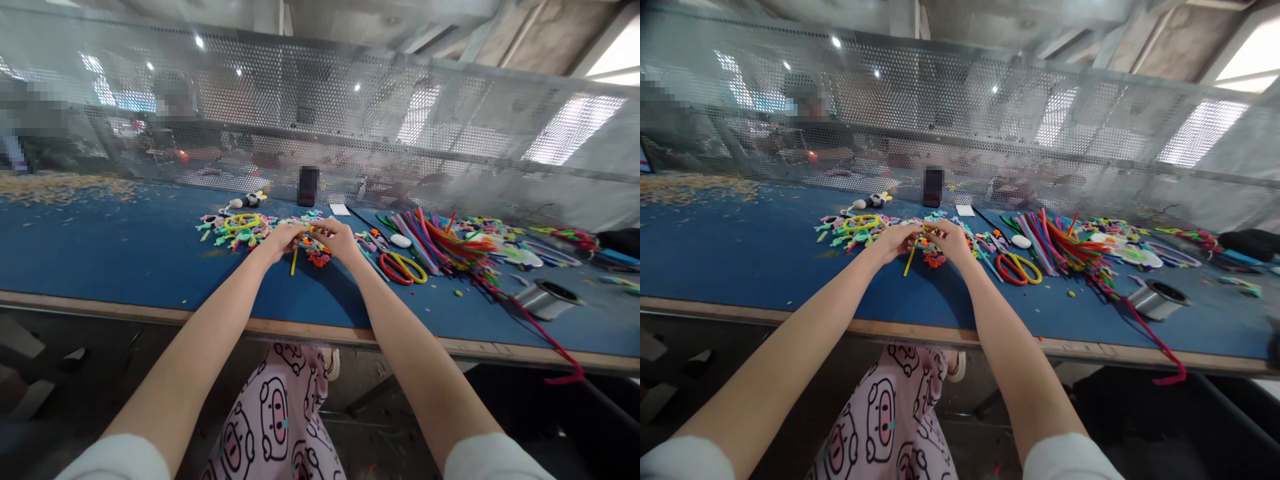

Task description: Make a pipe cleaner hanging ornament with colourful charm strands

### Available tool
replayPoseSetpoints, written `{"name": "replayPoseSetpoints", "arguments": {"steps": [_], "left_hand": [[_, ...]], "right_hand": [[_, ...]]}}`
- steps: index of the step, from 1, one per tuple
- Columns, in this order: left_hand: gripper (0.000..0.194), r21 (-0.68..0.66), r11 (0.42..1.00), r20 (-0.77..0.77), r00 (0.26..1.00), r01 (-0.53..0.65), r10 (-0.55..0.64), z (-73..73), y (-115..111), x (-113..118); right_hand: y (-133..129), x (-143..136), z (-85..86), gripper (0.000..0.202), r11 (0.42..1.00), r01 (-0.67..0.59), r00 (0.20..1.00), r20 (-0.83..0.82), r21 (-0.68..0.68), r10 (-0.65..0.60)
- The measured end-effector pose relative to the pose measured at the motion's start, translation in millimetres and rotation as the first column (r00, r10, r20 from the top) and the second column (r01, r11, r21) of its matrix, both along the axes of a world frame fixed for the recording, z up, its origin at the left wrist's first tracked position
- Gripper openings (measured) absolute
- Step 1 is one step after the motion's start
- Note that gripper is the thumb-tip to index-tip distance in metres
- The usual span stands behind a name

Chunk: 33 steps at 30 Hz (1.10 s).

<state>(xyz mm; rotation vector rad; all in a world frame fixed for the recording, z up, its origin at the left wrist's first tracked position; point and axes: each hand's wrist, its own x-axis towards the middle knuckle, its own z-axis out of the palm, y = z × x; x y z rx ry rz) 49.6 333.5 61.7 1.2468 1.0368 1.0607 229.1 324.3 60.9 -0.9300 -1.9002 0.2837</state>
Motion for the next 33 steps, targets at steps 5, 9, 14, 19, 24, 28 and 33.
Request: {"name": "replayPoseSetpoints", "arguments": {"steps": [5,9,14,19,24,28,33], "left_hand": [[0.022,0.055,0.998,0.000,1.000,0.014,-0.014,0.4,-2.8,-2.1],[0.022,0.093,0.995,-0.054,0.998,-0.026,0.031,-0.1,-3.1,-2.3],[0.023,0.085,0.995,-0.086,0.995,-0.045,0.053,2.6,-5.1,-1.9],[0.020,0.072,0.996,-0.083,0.995,-0.057,0.063,3.2,-4.8,-1.0],[0.027,0.095,0.995,-0.088,0.995,-0.044,0.053,0.3,-2.6,-1.8],[0.022,0.067,0.998,0.013,1.000,0.004,-0.005,0.2,-2.0,-3.3],[0.023,0.086,0.996,0.106,0.994,0.001,-0.011,-1.9,0.7,-3.4]], "right_hand": [[-3.4,-1.2,3.6,0.036,1.000,-0.002,1.000,-0.025,-0.029,0.002],[-4.7,-2.6,4.3,0.036,0.999,-0.027,0.998,-0.049,-0.027,0.026],[-4.1,-3.0,3.4,0.029,0.999,-0.049,0.996,-0.080,-0.002,0.049],[-2.5,-2.5,2.5,0.026,1.000,-0.018,0.996,-0.093,0.000,0.018],[-2.0,-1.9,2.8,0.035,0.999,-0.019,0.999,-0.046,-0.026,0.018],[0.4,-1.9,1.5,0.034,0.999,0.025,0.998,-0.061,-0.027,-0.027],[-0.4,-4.7,1.2,0.036,0.994,0.101,0.990,-0.097,-0.034,-0.104]]}}
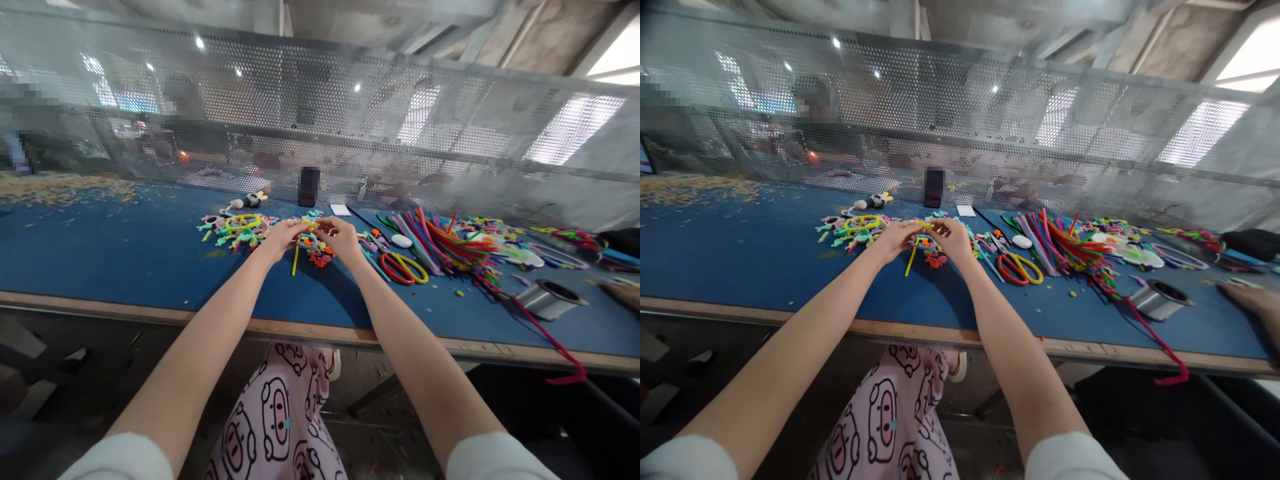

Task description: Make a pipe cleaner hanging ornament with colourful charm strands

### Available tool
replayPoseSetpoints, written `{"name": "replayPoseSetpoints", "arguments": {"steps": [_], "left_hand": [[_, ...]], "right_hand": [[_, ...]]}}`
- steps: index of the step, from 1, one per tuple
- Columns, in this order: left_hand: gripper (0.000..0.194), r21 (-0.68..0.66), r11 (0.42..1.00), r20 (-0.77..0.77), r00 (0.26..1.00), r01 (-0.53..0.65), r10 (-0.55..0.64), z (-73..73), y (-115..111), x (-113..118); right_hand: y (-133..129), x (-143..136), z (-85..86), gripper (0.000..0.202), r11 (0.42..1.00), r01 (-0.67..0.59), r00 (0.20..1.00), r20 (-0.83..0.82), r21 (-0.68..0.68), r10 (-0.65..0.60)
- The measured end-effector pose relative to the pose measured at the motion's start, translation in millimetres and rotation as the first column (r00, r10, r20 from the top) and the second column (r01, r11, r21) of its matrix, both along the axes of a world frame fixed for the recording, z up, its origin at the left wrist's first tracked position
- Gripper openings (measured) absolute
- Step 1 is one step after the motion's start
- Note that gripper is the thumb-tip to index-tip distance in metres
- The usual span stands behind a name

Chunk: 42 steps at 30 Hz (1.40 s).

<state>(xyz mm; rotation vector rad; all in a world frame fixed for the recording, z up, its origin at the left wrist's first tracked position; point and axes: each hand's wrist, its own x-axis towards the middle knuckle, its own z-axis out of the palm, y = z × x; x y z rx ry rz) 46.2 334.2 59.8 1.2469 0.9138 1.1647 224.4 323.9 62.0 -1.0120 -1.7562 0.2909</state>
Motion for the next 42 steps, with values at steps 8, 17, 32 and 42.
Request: {"name": "replayPoseSetpoints", "arguments": {"steps": [8,17,32,42], "left_hand": [[0.032,0.177,0.982,-0.122,0.988,-0.066,0.089,-6.0,1,-3],[0.037,0.313,0.949,-0.153,0.983,-0.049,0.101,-2.4,-8,0],[0.032,0.161,0.979,-0.132,0.986,0.123,-0.102,-0.6,-14,0],[0.032,0.113,0.994,-0.080,0.997,0.012,-0.002,-2.7,-11,7]], "right_hand": [[-2,-2,1.2,0.034,0.982,-0.073,0.988,-0.144,-0.172,0.048],[0,-5,-3.3,0.047,0.898,-0.256,0.926,-0.359,-0.358,0.121],[-4,-10,-4.3,0.047,0.813,-0.453,0.792,-0.584,-0.366,0.178],[-13,-12,5.4,0.040,0.813,-0.415,0.802,-0.586,-0.409,0.114]]}}
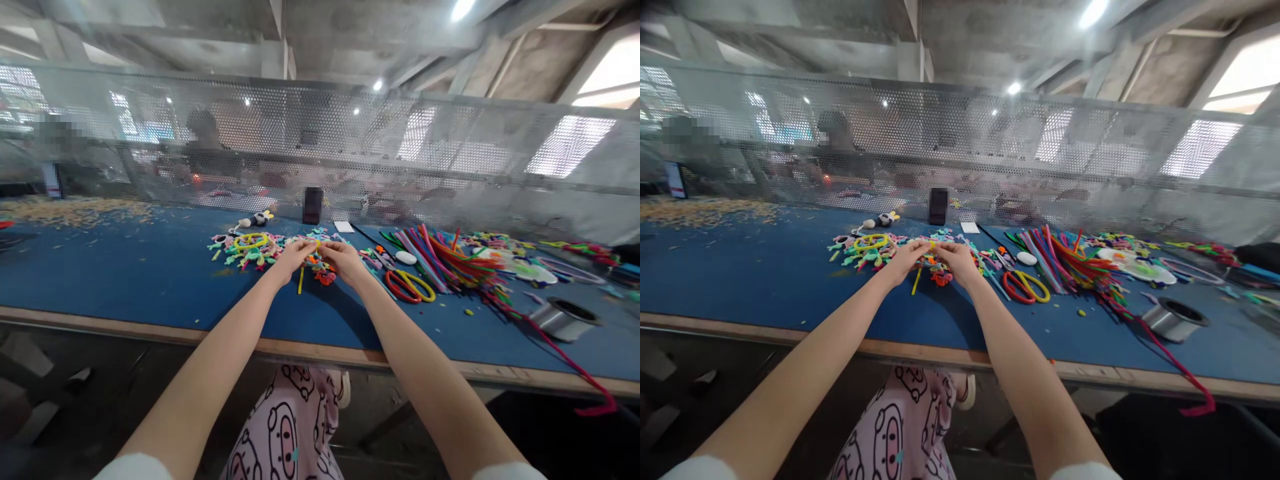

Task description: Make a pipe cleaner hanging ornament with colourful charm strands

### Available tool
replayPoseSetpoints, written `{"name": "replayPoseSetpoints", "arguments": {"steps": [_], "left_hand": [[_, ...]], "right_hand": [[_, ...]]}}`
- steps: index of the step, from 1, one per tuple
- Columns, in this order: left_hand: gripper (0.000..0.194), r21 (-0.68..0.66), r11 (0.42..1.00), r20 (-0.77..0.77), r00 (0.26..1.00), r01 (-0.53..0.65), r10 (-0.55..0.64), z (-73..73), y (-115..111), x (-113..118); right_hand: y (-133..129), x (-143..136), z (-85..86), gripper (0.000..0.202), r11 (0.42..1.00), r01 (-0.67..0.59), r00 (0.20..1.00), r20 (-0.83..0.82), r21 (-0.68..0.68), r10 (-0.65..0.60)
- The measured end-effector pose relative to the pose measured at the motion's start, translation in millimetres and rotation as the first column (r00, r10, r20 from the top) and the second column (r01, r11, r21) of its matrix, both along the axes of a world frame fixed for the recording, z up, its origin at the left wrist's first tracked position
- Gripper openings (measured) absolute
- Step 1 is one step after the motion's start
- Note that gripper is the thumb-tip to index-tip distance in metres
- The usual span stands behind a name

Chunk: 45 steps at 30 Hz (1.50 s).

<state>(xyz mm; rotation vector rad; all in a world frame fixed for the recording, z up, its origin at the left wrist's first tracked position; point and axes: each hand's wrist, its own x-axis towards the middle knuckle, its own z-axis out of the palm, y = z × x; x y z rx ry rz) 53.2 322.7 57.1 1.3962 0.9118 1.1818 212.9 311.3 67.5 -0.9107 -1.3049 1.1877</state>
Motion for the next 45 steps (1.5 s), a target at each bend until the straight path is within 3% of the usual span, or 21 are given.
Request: {"name": "replayPoseSetpoints", "arguments": {"steps": [10,19,26,36,40,45], "left_hand": [[0.020,0.152,0.988,0.037,0.999,-0.022,0.017,-7.2,11,0],[0.012,0.382,0.919,-0.199,0.964,-0.092,0.179,-9.5,15,-6],[0.016,0.323,0.942,-0.149,0.978,-0.093,0.148,-12.0,16,-4],[0.013,0.398,0.910,-0.186,0.961,-0.117,0.204,-7.0,10,-1],[0.014,0.364,0.925,-0.146,0.974,-0.111,0.174,-7.2,11,2],[0.019,0.212,0.975,-0.069,0.994,-0.069,0.086,-5.0,11,-1]], "right_hand": [[2,2,-2.9,0.038,0.996,-0.057,0.997,0.048,-0.062,0.060],[10,4,-11.9,0.030,0.998,0.055,0.964,0.260,0.039,-0.063],[10,4,-8.7,0.029,0.988,0.146,0.946,0.286,0.042,-0.152],[6,-2,-4.6,0.020,0.954,0.190,0.891,0.368,0.232,-0.267],[3,-2,-1.7,0.018,0.959,0.195,0.900,0.350,0.207,-0.259],[5,0,-4.2,0.022,0.981,0.162,0.960,0.213,0.107,-0.182]]}}
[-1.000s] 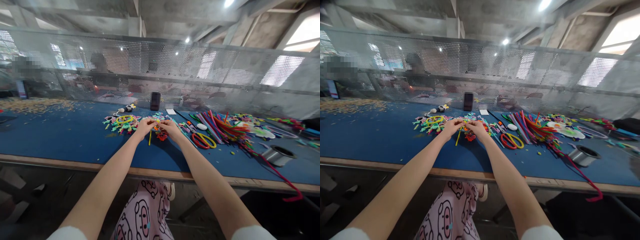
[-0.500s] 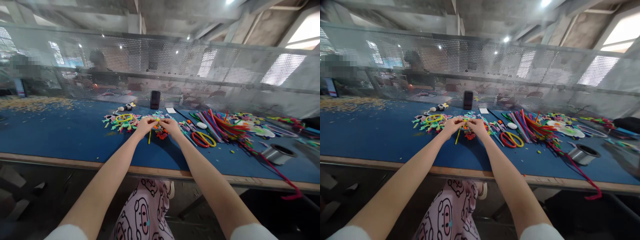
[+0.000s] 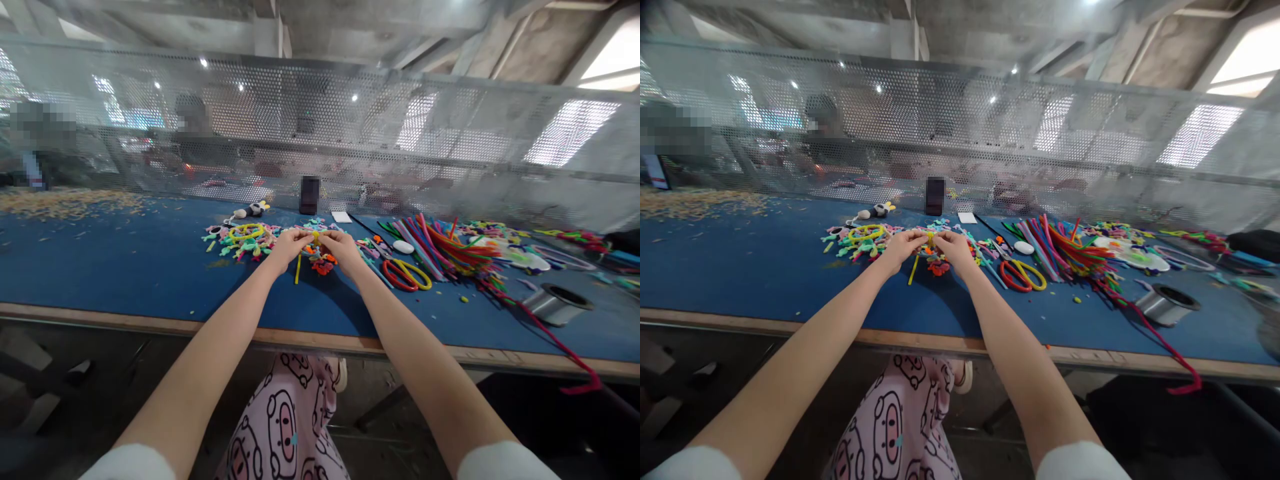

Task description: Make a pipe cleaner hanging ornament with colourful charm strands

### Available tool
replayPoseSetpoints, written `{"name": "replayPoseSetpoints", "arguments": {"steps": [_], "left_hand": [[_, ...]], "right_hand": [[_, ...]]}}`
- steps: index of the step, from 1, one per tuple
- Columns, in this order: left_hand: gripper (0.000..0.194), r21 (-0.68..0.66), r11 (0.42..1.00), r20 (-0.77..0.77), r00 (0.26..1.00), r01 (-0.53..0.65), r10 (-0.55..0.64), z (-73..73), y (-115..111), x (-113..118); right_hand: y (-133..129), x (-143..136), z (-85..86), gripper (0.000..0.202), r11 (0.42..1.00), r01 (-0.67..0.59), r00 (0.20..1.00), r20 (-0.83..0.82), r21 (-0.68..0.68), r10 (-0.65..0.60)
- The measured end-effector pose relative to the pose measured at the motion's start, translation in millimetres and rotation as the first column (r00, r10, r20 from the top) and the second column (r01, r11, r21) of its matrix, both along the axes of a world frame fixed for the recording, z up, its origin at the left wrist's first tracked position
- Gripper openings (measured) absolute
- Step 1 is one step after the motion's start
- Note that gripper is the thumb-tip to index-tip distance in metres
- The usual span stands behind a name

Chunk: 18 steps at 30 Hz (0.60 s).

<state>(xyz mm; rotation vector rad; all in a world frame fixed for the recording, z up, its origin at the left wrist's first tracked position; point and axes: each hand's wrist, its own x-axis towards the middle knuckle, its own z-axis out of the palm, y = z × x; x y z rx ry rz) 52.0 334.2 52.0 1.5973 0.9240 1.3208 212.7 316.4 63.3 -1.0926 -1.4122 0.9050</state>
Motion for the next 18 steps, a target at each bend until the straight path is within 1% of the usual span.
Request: {"name": "replayPoseSetpoints", "arguments": {"steps": [2,4,8,11,12,14,18], "left_hand": [[0.022,-0.078,0.997,0.012,1.000,-0.008,0.009,1.1,-0.5,-1.9],[0.022,-0.122,0.992,0.014,1.000,-0.017,0.019,1.5,-1.4,-3.0],[0.018,-0.115,0.993,0.021,1.000,-0.007,0.010,0.7,-3.1,-2.7],[0.020,-0.158,0.987,0.038,0.999,0.028,-0.022,1.1,-4.9,-2.3],[0.021,-0.178,0.982,0.058,0.997,0.060,-0.050,1.7,-5.7,-2.3],[0.022,-0.213,0.963,0.125,0.982,0.163,-0.139,3.4,-7.6,-2.1],[0.025,-0.237,0.893,0.288,0.906,0.382,-0.311,5.6,-10.0,-1.6]], "right_hand": [[1.6,0.8,-1.4,0.025,1.000,-0.005,0.999,-0.039,-0.002,0.005],[2.7,1.4,-2.0,0.028,1.000,0.004,0.999,-0.048,0.001,-0.004],[2.3,0.9,-0.8,0.032,1.000,-0.012,0.999,-0.047,-0.022,0.011],[0.7,-0.1,0.7,0.033,0.999,-0.028,0.998,-0.052,-0.044,0.025],[0.1,-0.4,1.1,0.034,0.998,-0.034,0.998,-0.062,-0.054,0.031],[-1.2,-1.0,1.6,0.034,0.994,-0.073,0.992,-0.107,-0.082,0.064],[-3.8,-2.1,2.5,0.034,0.967,-0.216,0.958,-0.220,-0.138,0.183]]}}
